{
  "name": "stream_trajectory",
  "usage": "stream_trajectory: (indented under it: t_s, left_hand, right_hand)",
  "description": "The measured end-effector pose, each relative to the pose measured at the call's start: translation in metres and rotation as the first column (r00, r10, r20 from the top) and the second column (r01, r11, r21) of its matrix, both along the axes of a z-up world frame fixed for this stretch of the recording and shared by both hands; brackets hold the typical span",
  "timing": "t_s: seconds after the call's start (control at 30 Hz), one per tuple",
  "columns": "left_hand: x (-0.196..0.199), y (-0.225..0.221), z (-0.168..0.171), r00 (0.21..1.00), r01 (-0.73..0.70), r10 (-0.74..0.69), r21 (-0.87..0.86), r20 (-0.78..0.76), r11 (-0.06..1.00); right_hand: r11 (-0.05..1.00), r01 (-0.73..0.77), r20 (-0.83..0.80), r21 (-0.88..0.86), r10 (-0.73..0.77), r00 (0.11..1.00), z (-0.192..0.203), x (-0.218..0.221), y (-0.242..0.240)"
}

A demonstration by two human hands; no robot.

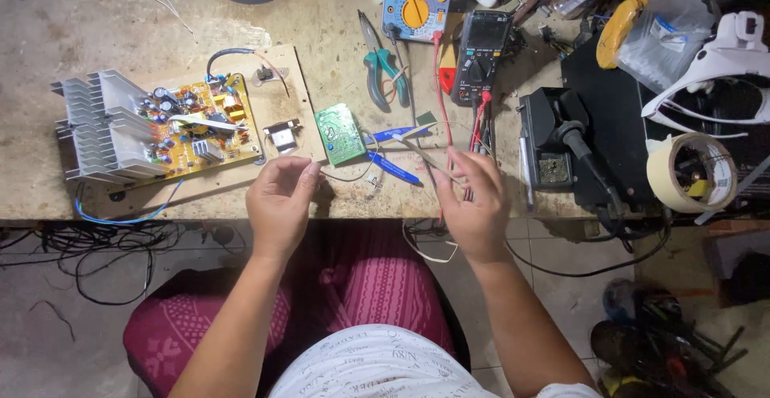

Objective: Inspecting electronic circuit boards and connecting wires to probe and test components on a repair bench.

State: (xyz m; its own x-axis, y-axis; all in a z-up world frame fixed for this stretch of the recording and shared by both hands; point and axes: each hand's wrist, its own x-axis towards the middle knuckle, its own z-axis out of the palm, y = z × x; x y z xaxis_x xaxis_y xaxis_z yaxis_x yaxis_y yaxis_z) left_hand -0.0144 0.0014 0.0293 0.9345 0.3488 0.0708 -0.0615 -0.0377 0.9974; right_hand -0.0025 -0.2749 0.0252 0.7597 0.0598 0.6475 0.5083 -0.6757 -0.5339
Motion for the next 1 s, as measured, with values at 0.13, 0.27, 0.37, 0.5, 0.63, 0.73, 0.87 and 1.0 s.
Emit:
stream_trajectory:
  t_s: [0.13, 0.27, 0.37, 0.5, 0.63, 0.73, 0.87, 1.0]
  left_hand:
    - [0.001, -0.001, -0.001, 1.000, -0.010, 0.010, 0.003, 0.001, 1.000]
    - [-0.003, -0.007, 0.003, 1.000, -0.003, 0.003, -0.017, 0.009, 1.000]
    - [-0.006, -0.015, 0.001, 0.995, 0.033, -0.043, 0.110, 0.094, 0.993]
    - [-0.002, -0.018, -0.016, 0.959, 0.012, -0.152, 0.503, 0.239, 0.864]
    - [0.010, -0.024, -0.024, 0.915, -0.134, -0.213, 0.756, 0.342, 0.640]
    - [0.024, -0.022, -0.033, 0.874, -0.194, -0.272, 0.803, 0.402, 0.564]
    - [0.033, -0.024, -0.031, 0.862, -0.311, -0.240, 0.839, 0.447, 0.447]
    - [0.047, -0.034, -0.032, 0.866, -0.312, -0.243, 0.852, 0.437, 0.421]
  right_hand:
    - [0.989, 0.131, -0.032, -0.065, -0.133, 0.991, 0.031, -0.012, -0.022]
    - [0.976, 0.136, -0.159, -0.168, -0.163, 0.974, 0.045, -0.010, -0.034]
    - [0.983, 0.120, -0.220, -0.136, -0.148, 0.964, 0.045, -0.005, -0.042]
    - [0.977, 0.056, -0.263, -0.205, -0.110, 0.959, 0.050, -0.002, -0.044]
    - [0.946, 0.006, -0.178, -0.325, -0.068, 0.982, 0.030, -0.001, -0.052]
    - [0.933, 0.009, -0.149, -0.359, -0.067, 0.987, 0.020, -0.002, -0.056]
    - [0.929, 0.009, -0.112, -0.371, -0.055, 0.992, 0.020, -0.003, -0.052]
    - [0.972, 0.025, -0.115, -0.235, -0.053, 0.992, 0.036, -0.008, -0.053]
